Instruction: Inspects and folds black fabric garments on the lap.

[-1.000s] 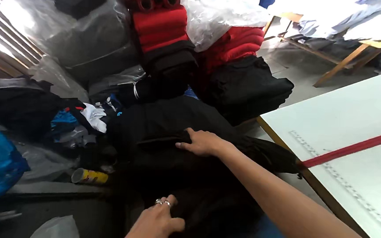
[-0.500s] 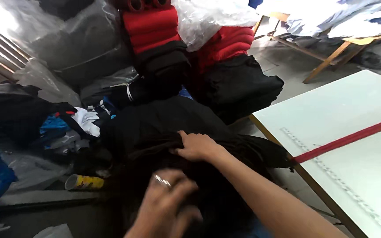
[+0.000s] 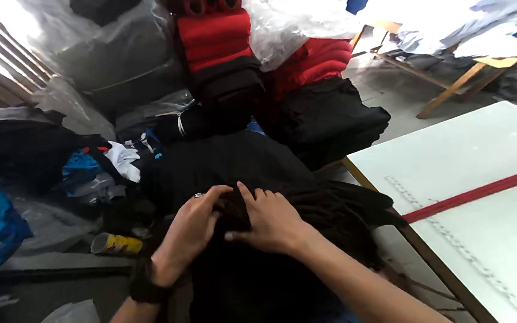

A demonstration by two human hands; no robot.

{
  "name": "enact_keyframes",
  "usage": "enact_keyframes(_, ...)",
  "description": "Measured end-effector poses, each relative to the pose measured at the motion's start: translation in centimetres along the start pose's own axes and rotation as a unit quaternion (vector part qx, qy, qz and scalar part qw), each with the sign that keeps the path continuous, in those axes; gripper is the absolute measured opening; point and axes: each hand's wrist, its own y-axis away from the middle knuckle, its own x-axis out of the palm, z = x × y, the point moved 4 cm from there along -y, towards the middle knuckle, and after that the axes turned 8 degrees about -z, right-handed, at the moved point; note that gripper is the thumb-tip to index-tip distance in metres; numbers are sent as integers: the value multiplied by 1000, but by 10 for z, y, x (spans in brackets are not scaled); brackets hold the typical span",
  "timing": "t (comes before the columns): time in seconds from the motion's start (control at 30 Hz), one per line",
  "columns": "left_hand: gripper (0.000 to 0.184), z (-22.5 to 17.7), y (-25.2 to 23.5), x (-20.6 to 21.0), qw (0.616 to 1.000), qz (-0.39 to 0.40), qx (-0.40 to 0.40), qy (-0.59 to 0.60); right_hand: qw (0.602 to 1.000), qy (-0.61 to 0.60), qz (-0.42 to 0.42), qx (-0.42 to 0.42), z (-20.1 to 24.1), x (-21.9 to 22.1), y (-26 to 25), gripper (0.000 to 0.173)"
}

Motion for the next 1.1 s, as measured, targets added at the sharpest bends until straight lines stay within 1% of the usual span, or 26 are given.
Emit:
enact_keyframes(0.03,38,-8,4,9,997,-66,20,-39,1000,4,11,26,-6,0,-8,104)
enact_keyframes(0.07,32,-21,14,16,993,-105,43,-43,998,-6,29,49,-14,-2,-17,92)
enact_keyframes(0.1,28,-35,28,22,993,-104,55,-17,997,-24,44,65,-22,-5,-26,83)
enact_keyframes(0.13,30,-48,46,28,997,-58,58,9,995,-41,58,75,-28,-7,-35,81)
enact_keyframes(0.17,38,-58,67,35,998,20,52,13,992,-56,74,82,-33,-9,-43,81)
enact_keyframes(0.23,57,-62,103,47,981,194,1,8,989,-70,98,86,-37,-9,-54,81)
enact_keyframes(0.3,64,-55,119,39,963,267,-37,-2,990,-64,97,78,-36,-8,-54,81)
enact_keyframes(0.33,61,-51,119,30,959,280,-40,6,992,-53,89,68,-34,-6,-49,82)
enact_keyframes(0.37,52,-45,115,21,962,271,-32,23,995,-42,82,48,-31,-4,-41,87)
enact_keyframes(0.43,13,-28,92,3,973,217,-8,77,997,-28,69,-13,-20,-1,-23,107)
enact_keyframes(0.47,15,-19,74,-4,979,178,5,102,997,-23,64,-37,-14,0,-13,119)
enact_keyframes(0.5,26,-10,55,-9,981,149,10,120,997,-16,61,-47,-7,0,-5,128)
enact_keyframes(0.57,30,4,24,-7,991,90,5,103,999,6,34,-23,3,2,4,135)
enact_keyframes(0.6,29,6,16,-1,998,34,3,51,1000,16,10,2,4,2,2,130)
enact_keyframes(0.67,28,-5,15,12,994,-98,23,-42,999,21,7,50,-3,1,-9,107)
enact_keyframes(0.7,25,-16,22,18,990,-131,38,-37,998,13,21,63,-10,-1,-17,97)
enact_keyframes(0.73,24,-30,33,24,990,-129,49,-4,997,1,37,71,-16,-3,-25,92)
enact_keyframes(0.77,27,-44,48,30,994,-87,55,27,995,-12,54,80,-22,-6,-34,92)
enact_keyframes(0.8,36,-56,64,38,998,-16,52,30,994,-23,70,87,-28,-9,-41,94)
enact_keyframes(0.87,59,-62,97,55,989,150,5,2,991,-41,91,94,-34,-11,-54,96)
enact_keyframes(0.9,65,-60,107,56,979,202,-21,-17,990,-46,96,94,-36,-10,-57,97)
enact_keyframes(0.97,68,-57,114,41,964,263,-38,-26,990,-44,96,90,-36,-9,-57,96)
enact_keyframes(1.0,66,-59,113,31,960,279,-26,-21,991,-41,92,87,-36,-7,-54,96)
enact_keyframes(1.03,59,-62,110,22,957,291,-7,-16,992,-37,86,82,-35,-7,-51,96)
enact_keyframes(1.07,46,-62,105,15,956,291,15,-12,993,-33,80,75,-34,-7,-48,96)
enact_keyframes(1.1,29,-61,98,8,958,286,35,-6,994,-31,75,70,-32,-7,-45,96)
